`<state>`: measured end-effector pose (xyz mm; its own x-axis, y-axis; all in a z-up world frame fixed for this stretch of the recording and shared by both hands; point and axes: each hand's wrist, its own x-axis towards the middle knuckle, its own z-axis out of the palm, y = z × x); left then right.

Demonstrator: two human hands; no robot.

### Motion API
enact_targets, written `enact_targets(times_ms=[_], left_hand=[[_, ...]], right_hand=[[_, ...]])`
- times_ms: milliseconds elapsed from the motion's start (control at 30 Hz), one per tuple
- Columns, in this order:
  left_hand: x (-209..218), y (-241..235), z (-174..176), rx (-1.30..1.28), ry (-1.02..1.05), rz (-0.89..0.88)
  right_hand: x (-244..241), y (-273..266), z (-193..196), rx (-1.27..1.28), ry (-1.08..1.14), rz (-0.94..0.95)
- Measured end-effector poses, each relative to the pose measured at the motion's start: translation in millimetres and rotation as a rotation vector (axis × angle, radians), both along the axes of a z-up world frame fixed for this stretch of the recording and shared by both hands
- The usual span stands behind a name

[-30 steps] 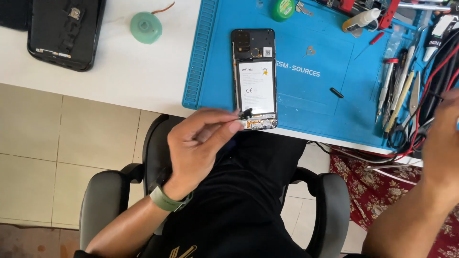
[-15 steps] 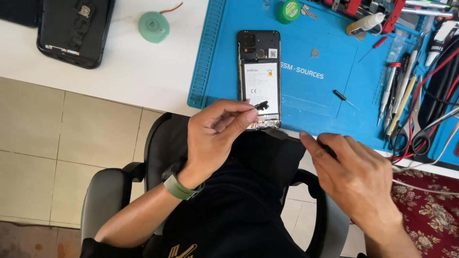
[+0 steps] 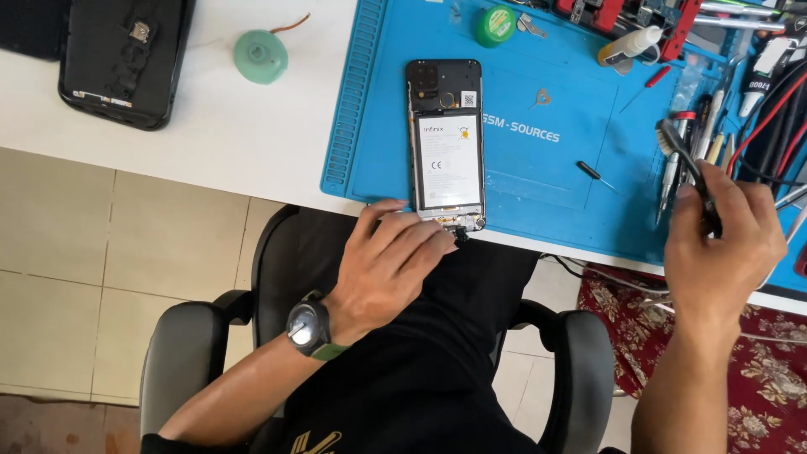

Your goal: The person uses a screwdriver to work on a small circuit board, then connects a charging cable to a disassembled smartphone to test it. They then use a small black device to interact with the phone's charging port.

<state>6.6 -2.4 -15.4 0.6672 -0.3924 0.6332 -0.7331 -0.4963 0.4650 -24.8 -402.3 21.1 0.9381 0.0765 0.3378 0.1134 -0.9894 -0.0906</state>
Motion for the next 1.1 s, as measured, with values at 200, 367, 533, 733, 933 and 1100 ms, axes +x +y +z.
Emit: enact_targets(times_ms=[200, 367, 533, 733, 933, 1100], left_hand=[[2.0, -14.7, -12.5, 0.03, -0.126, 0.078], [1.1, -11.4, -20.0, 0.055, -0.093, 0.065], [1.2, -6.1, -18.0, -0.025, -0.067, -0.018], [2.7, -9.1, -13.9, 0.012, -0.082, -0.018], [18.8, -27.5, -20.6, -0.231, -0.275, 0.058], [16.5, -27.2, -19.8, -0.262, -0.25, 0.051]], right_hand=[[10.8, -15.1, -29.8, -0.056, -0.128, 0.002], [13.4, -31.1, -39.6, -0.19, -0.192, -0.038], [18.3, -35.7, -38.6, -0.339, -0.258, -0.082], [30.9, 27.6, 2.2, -0.028, -0.358, 0.279], [-2.8, 144.5, -19.5, 0.284, -0.205, 0.505], [3.4, 151.2, -37.6, 0.317, -0.174, 0.531]])
